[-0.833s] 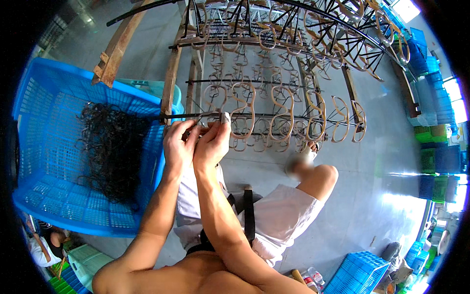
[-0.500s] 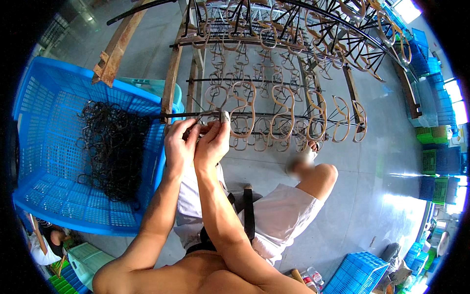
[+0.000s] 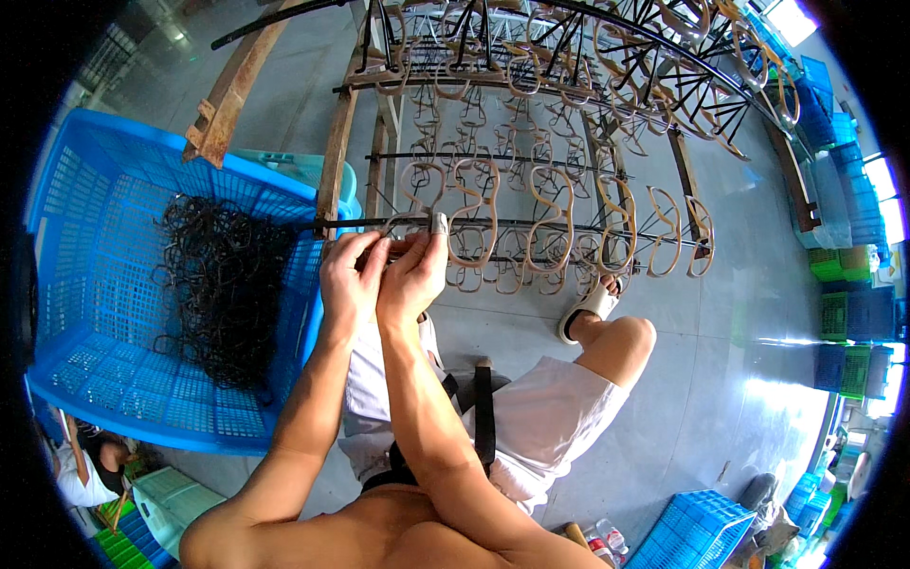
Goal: The person repeatedly picks metal hooks from a blue basket and attaches them to horizontal rods on a multi-tiered metal rack. The person also moves a long metal rod on the floor and repositions it on the rack. The task continues with hook attachment across multiple rack levels.
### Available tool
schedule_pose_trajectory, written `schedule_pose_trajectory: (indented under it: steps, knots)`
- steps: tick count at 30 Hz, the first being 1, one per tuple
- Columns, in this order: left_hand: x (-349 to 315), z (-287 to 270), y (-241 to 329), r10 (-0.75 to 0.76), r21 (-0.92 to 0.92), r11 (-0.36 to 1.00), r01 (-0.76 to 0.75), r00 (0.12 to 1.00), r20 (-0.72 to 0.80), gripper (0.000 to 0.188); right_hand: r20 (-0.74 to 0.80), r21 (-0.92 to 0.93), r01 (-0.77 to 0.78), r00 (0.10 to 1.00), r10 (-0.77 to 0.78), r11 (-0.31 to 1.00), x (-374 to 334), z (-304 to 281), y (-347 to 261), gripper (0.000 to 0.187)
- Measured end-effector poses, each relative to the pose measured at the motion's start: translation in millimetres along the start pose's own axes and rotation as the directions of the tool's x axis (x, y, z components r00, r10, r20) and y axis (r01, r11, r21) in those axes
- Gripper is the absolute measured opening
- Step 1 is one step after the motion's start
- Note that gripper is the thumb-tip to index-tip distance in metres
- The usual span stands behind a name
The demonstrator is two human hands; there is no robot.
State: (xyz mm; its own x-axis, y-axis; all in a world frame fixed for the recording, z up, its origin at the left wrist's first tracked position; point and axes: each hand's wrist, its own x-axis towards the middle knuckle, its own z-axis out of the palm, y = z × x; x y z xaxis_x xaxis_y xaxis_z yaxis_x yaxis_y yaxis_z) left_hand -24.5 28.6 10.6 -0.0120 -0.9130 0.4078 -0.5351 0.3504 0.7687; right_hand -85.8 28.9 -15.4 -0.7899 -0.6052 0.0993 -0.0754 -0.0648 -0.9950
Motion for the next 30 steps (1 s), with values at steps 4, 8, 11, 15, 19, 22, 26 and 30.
schedule_pose_trajectory:
  steps: [4, 8, 11, 15, 19, 22, 26, 30]
  knots:
    - [0.4, -0.9, -1.5, 0.036, 0.014, 0.999, -0.036, 0.999, -0.011, 0.014, 0.066, 0.127, -0.056, 0.997, 0.048, 0.990, 1.5, -1.3, -3.1, 0.014]
    - [-2.6, -0.2, -2.0, -0.008, 0.005, 1.000, 0.008, 1.000, 0.010, 0.015, 0.083, 0.149, -0.039, 0.996, 0.027, 0.988, 1.5, -1.6, 2.2, 0.019]
    - [-3.4, 2.5, -7.4, -0.027, -0.022, 0.999, 0.027, 1.000, 0.005, 0.015, 0.091, 0.092, -0.032, 0.996, 0.023, 0.995, 0.9, -4.2, -1.2, 0.021]
    - [-3.7, 1.0, -2.6, -0.073, -0.038, 0.997, 0.074, 0.997, 0.037, 0.013, 0.143, 0.137, -0.043, 0.989, 0.023, 0.990, 0.3, -6.7, -3.0, 0.018]
    - [-4.0, -3.8, -2.2, -0.096, -0.058, 0.993, 0.100, 0.993, 0.063, 0.015, 0.191, 0.119, -0.009, 0.981, -0.014, 0.993, 1.5, -7.9, -2.5, 0.016]
    - [-3.0, -8.8, -1.8, -0.104, -0.091, 0.990, 0.112, 0.991, 0.081, 0.016, 0.265, 0.117, 0.023, 0.963, -0.053, 0.993, 2.3, -12.0, -7.3, 0.012]
    - [-4.8, -15.2, -6.2, -0.106, -0.105, 0.988, 0.113, 0.992, 0.063, 0.016, 0.309, 0.144, -0.006, 0.950, -0.039, 0.990, -3.6, -13.2, -3.2, 0.011]
    - [-4.8, -19.5, -10.3, -0.103, -0.032, 0.994, 0.104, 0.994, 0.043, 0.015, 0.359, 0.086, 0.050, 0.930, -0.078, 0.995, -3.2, -13.5, -5.3, 0.011]
